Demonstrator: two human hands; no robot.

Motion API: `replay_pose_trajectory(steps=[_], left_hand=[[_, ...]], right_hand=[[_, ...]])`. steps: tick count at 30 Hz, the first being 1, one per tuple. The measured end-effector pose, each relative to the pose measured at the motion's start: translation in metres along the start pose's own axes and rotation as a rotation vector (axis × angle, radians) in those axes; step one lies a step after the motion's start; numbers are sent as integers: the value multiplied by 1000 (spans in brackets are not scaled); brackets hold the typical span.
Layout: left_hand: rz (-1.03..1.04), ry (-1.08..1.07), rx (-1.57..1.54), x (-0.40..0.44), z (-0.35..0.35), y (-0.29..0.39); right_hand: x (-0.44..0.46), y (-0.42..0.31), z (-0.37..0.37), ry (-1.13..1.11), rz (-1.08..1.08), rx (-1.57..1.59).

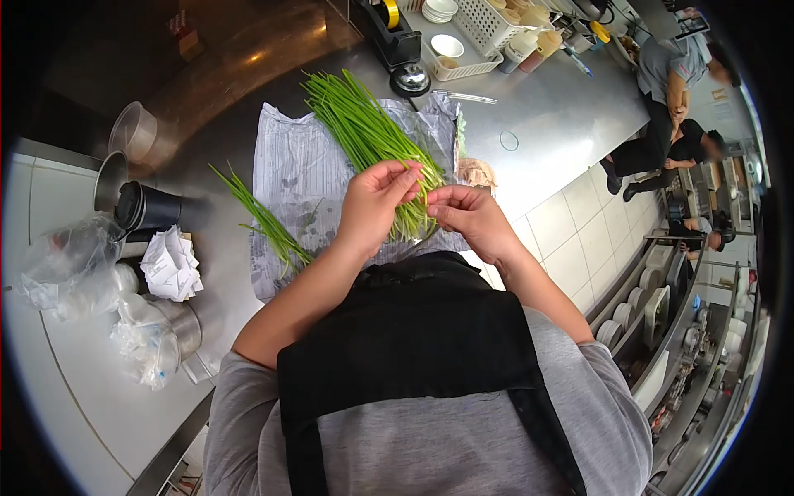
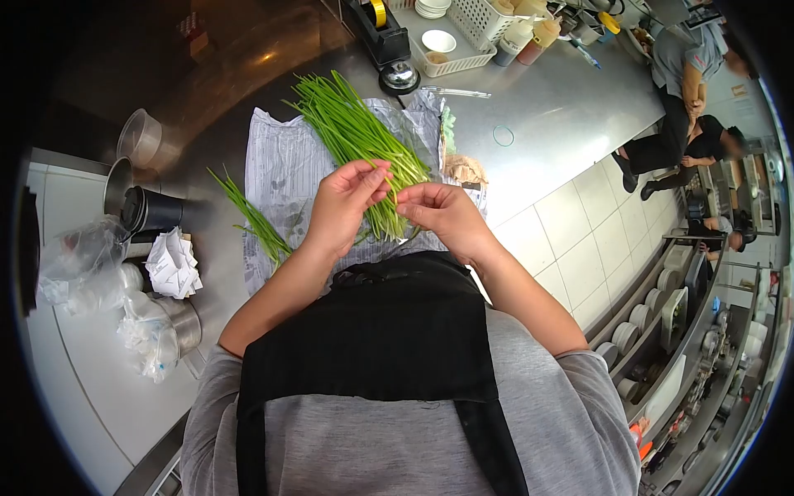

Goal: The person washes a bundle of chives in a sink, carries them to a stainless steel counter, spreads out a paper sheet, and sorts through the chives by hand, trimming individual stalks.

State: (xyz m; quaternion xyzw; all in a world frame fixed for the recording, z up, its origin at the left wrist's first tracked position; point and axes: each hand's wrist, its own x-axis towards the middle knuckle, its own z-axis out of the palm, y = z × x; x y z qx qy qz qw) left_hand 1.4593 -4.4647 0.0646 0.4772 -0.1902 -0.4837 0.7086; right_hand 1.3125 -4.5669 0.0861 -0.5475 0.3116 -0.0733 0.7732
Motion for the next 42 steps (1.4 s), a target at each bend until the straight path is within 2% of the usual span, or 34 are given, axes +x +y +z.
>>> replay_pose_trajectory(steps=[2,9,11,12,14,15,17,18,20,21,25,28,31,32,34,36,39,40,42], left_hand=[[13,19,-34,1,-1,0],[79,84,-109,2,-8,9],[93,90,-138,3,-9,10],[96,92,-140,3,-9,12],[98,95,-141,3,-9,13],[93,89,-143,3,-9,13],[84,82,-146,2,-9,11],[69,77,-148,2,-9,8],[53,70,-148,2,-8,4],[41,63,-147,2,-7,3],[21,55,-147,2,-6,0],[31,57,-124,0,-9,2],[42,61,-126,-1,-11,-3],[47,64,-126,-2,-11,-5],[58,78,-149,-2,-10,-6],[73,88,-145,-1,-11,-4],[65,102,-121,-1,-15,-1],[54,90,-126,-2,-16,0],[43,79,-130,-4,-18,1]], right_hand=[[0,2,2,-9,-16,-179],[-1,5,7,-4,-93,-184],[-1,4,0,-55,-44,-611],[-1,3,-2,-54,-45,-611],[0,1,-5,37,-67,-981],[1,5,-10,37,-67,-981],[5,15,-20,177,-370,-1129],[7,15,-21,179,-368,-1128],[11,11,-18,183,-353,-565],[10,2,-14,138,-318,-452],[10,-5,-4,52,-195,-428],[14,4,-3,-7,-146,-251],[15,8,-3,44,12,164],[15,9,-2,38,11,161],[15,9,-1,115,142,440],[18,18,-14,70,144,441],[17,21,-22,173,46,152],[16,22,-23,168,45,150],[14,23,-24,315,-280,-417]])
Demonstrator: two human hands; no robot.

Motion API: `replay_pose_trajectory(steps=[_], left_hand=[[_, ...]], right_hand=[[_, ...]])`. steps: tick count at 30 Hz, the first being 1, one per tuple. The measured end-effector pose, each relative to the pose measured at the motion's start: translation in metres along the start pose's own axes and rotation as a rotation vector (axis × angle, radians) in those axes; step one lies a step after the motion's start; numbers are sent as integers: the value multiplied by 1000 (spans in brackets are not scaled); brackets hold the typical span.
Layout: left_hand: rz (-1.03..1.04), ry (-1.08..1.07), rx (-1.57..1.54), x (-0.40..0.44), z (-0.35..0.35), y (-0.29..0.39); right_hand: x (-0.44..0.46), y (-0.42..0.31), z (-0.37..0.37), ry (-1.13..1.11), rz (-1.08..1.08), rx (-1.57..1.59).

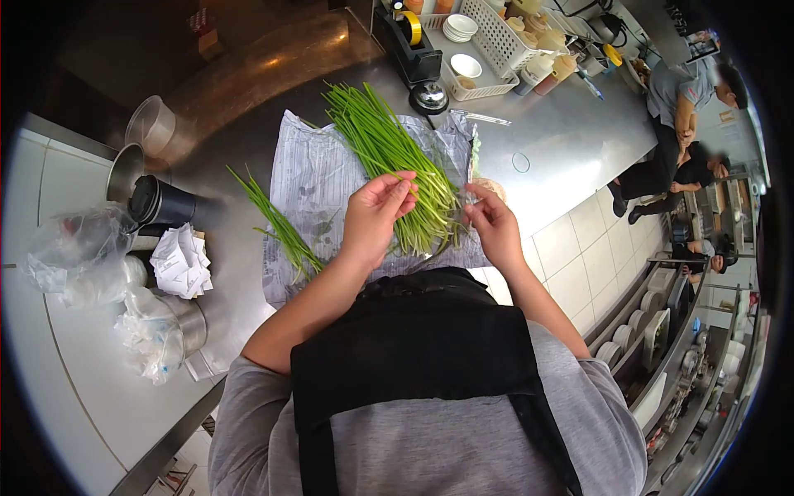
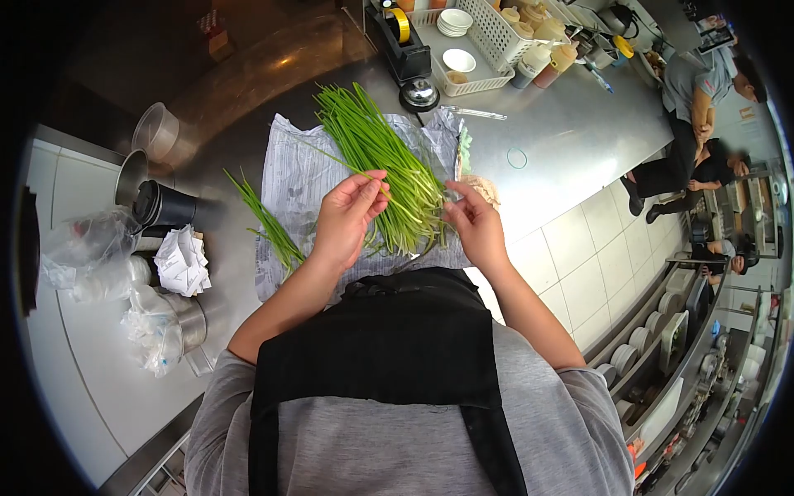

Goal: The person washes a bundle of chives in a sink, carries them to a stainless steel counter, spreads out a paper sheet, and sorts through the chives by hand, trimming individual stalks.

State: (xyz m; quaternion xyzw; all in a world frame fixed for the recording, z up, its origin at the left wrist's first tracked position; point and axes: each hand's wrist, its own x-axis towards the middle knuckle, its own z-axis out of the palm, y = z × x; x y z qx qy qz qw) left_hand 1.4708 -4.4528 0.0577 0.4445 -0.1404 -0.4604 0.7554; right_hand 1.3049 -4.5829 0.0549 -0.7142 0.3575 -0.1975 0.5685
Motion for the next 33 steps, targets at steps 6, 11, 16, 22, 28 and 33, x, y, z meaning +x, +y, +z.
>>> replay_pose_trajectory(steps=[6,11,16,22,28,33], left_hand=[[-135,-30,163,-8,-13,9],[-241,-93,420,-15,-22,6],[-252,-109,472,-21,-23,1],[-212,-75,579,-34,-28,5],[-218,-141,782,-53,-46,11],[-96,212,400,-69,-83,13]], right_hand=[[11,12,-15,62,-649,-826],[14,-11,-8,188,-538,-537],[20,-39,9,191,-778,-760],[35,-11,13,100,-824,-932],[14,1,23,-39,-587,-425],[11,10,2,-106,-2,-142]])
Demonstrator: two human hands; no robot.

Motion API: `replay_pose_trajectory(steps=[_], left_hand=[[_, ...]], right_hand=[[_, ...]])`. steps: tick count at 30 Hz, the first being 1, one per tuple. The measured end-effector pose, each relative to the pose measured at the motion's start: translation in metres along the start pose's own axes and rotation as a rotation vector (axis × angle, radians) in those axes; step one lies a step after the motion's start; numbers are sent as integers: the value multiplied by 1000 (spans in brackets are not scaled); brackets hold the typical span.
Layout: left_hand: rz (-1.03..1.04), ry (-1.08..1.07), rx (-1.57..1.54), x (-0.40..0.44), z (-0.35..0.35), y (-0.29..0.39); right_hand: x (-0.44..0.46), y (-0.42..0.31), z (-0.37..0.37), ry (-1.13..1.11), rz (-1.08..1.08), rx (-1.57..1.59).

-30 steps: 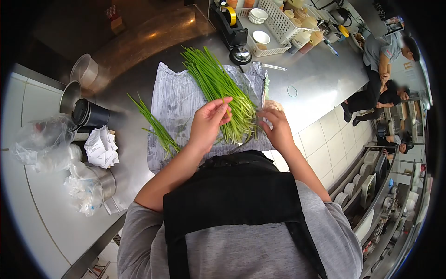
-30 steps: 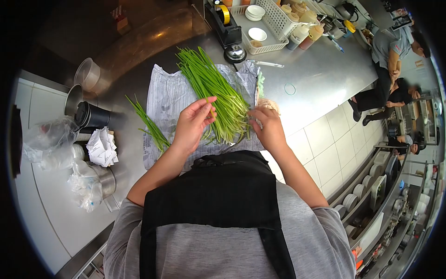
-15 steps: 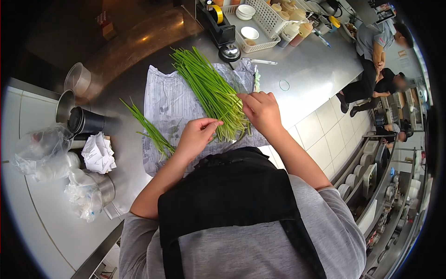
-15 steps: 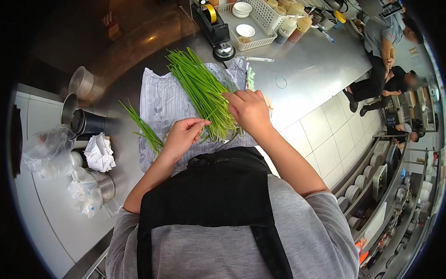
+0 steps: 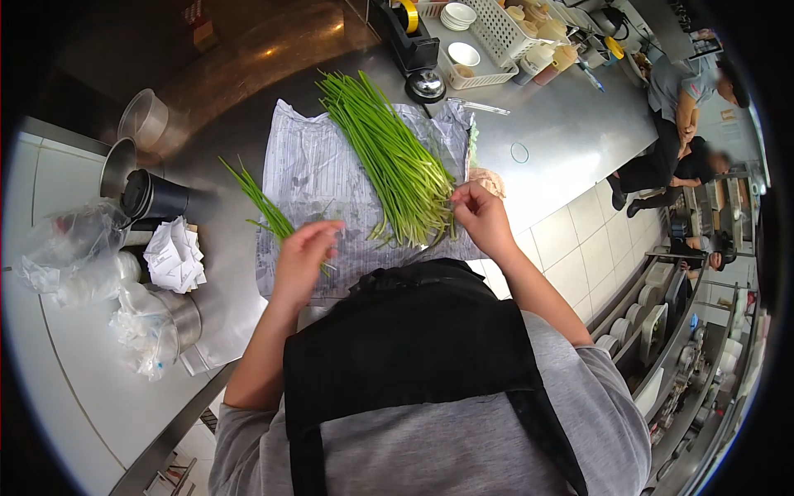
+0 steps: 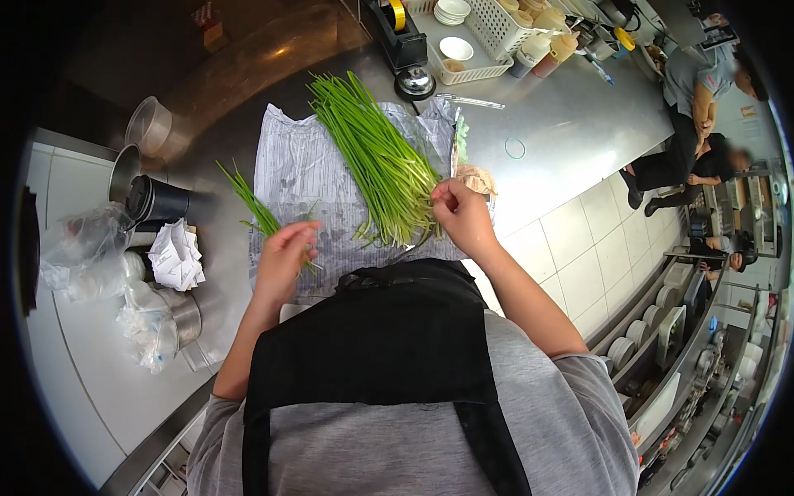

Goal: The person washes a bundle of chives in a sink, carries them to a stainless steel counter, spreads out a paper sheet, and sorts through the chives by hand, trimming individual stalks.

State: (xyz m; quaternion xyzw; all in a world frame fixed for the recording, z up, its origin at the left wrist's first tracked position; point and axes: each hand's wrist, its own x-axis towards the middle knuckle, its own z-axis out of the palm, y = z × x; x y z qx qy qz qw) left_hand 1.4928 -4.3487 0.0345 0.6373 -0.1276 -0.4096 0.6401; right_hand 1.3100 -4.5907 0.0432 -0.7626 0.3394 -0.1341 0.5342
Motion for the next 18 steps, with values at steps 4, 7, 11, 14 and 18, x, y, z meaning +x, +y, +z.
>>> replay_pose_trajectory(steps=[4,7,11,14,18], left_hand=[[-32,204,-100,7,-48,-19],[21,318,9,9,-59,-29],[120,374,295,7,-66,-38],[295,465,580,3,-62,-28],[432,452,585,0,-37,-1]], right_hand=[[0,9,-2,27,-252,-565],[14,7,5,62,-375,-681],[43,2,22,136,-425,-758],[59,7,27,109,-377,-708],[60,-12,19,71,-282,-447]])
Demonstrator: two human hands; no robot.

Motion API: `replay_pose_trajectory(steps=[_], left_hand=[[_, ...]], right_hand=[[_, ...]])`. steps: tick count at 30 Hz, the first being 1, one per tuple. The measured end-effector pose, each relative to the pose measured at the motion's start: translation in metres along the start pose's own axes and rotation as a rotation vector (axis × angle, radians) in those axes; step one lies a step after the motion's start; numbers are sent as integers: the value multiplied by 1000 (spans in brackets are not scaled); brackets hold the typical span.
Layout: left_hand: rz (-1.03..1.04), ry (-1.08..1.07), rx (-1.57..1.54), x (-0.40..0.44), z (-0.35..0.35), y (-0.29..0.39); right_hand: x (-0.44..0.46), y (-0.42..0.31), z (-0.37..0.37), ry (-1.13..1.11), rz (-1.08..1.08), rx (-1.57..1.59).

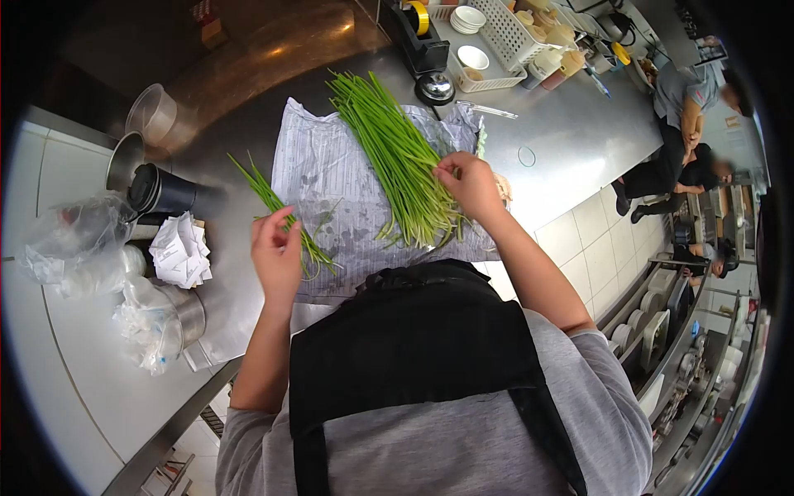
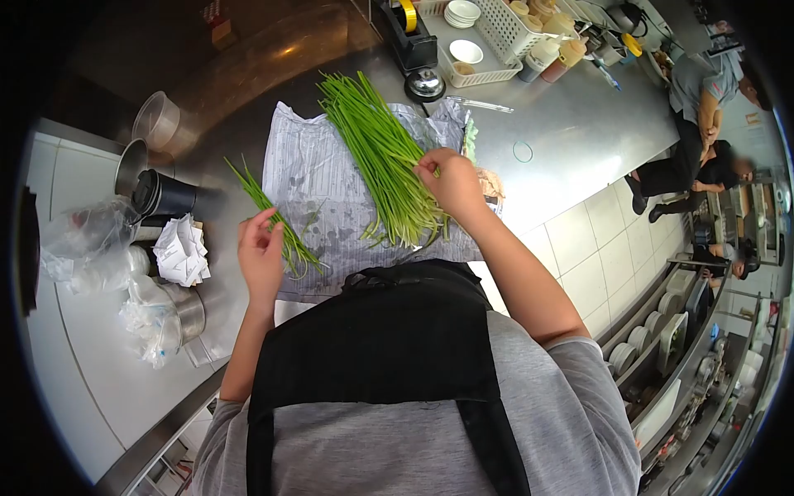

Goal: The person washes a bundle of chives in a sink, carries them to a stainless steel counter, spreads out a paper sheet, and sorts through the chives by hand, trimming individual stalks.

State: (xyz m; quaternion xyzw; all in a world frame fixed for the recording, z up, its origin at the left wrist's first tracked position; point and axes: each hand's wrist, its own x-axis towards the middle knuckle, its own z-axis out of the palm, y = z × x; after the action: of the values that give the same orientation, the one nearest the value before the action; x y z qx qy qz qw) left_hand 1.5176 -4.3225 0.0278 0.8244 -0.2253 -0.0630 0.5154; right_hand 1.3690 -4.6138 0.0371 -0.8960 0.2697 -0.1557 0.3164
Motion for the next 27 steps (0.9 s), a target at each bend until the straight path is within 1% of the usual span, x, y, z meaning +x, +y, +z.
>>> replay_pose_trajectory(steps=[1,3,4,5,7,8,10,13,15,17,20,22,23,25,27], left_hand=[[-6,7,1,0,8,5],[-45,-241,-239,3,29,19],[-111,-372,-311,6,39,31],[-175,-504,-383,10,49,47],[-301,-618,-687,13,79,59],[-299,-621,-688,14,91,67],[-458,-565,-945,17,108,79],[-467,-612,-940,21,123,76],[-474,-634,-913,20,123,82],[-482,-656,-883,17,123,84],[-484,-637,-876,14,124,81],[-469,-603,-894,13,123,78],[-470,-604,-892,13,121,79],[-457,-556,-913,12,116,82],[-449,-534,-921,9,112,81]], right_hand=[[-1,-10,-7,-7,-6,0],[-6,-26,-22,-125,260,309],[-10,-18,-19,-152,248,491],[-13,-21,-20,-152,246,488],[-25,-29,-19,-147,238,716],[-29,-31,-18,-164,246,734],[-37,-30,-14,-172,233,743],[-44,-30,-12,-187,233,727],[-46,-32,-8,-94,246,774],[-47,-35,-10,-69,282,807],[-44,-30,-7,-91,329,756],[-42,-27,-4,-62,404,906],[-41,-27,-5,-60,405,907],[-38,-25,-7,46,429,975],[-33,-23,-15,61,462,1011]])
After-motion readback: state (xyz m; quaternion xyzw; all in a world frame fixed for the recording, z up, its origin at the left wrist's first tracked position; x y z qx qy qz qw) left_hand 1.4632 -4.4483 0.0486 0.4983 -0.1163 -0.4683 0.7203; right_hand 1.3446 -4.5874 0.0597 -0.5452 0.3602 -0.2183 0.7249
